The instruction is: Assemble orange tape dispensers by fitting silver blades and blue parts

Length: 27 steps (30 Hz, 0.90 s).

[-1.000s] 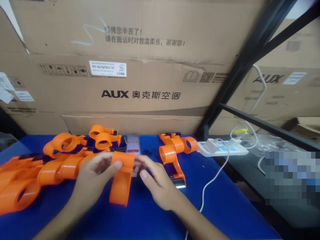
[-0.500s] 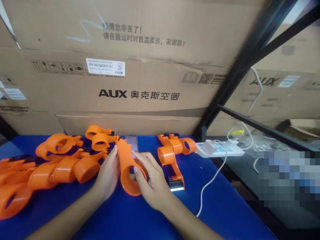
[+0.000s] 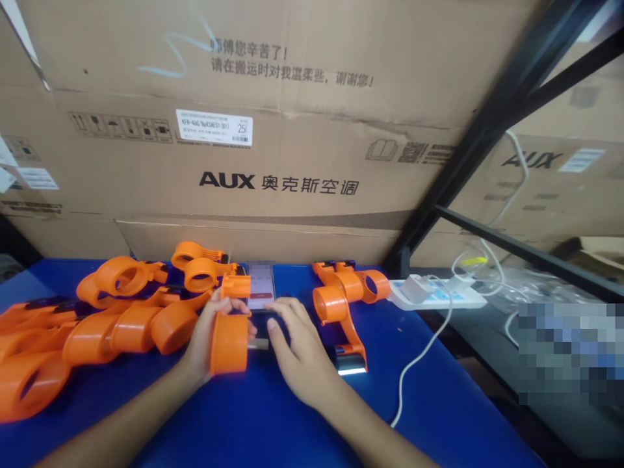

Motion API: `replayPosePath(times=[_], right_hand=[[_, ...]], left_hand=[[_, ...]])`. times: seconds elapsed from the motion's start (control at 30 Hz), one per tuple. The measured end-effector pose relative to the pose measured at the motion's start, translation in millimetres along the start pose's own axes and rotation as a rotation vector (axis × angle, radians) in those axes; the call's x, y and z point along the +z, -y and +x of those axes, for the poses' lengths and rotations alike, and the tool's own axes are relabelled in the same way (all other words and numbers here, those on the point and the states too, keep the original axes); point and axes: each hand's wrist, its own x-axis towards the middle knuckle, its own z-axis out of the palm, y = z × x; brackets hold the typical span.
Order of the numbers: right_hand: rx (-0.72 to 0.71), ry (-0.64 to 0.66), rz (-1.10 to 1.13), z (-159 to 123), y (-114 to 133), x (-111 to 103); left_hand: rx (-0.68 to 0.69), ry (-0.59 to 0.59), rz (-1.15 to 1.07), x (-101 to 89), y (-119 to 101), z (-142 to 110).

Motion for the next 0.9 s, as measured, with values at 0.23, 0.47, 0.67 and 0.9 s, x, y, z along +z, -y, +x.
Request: replayPosePath(times=[0.23, 0.47, 0.67, 0.9], right_hand=[[-0.138, 0.288, -0.556, -3, -14, 10], [-0.146, 0.262, -0.604, 1, -12, 9], [0.086, 0.076, -0.107, 4, -11, 0], [0.243, -0.080, 0.438, 12, -10, -13]], left_hand=[[-0.063, 0.022, -0.063, -9.4, 12, -3], [-0.047, -0.048, -0.006, -11.9, 20, 1], [0.003, -0.086, 0.044, -7.3, 21, -3], [0.024, -0.065, 0.089, -2.7, 21, -10]])
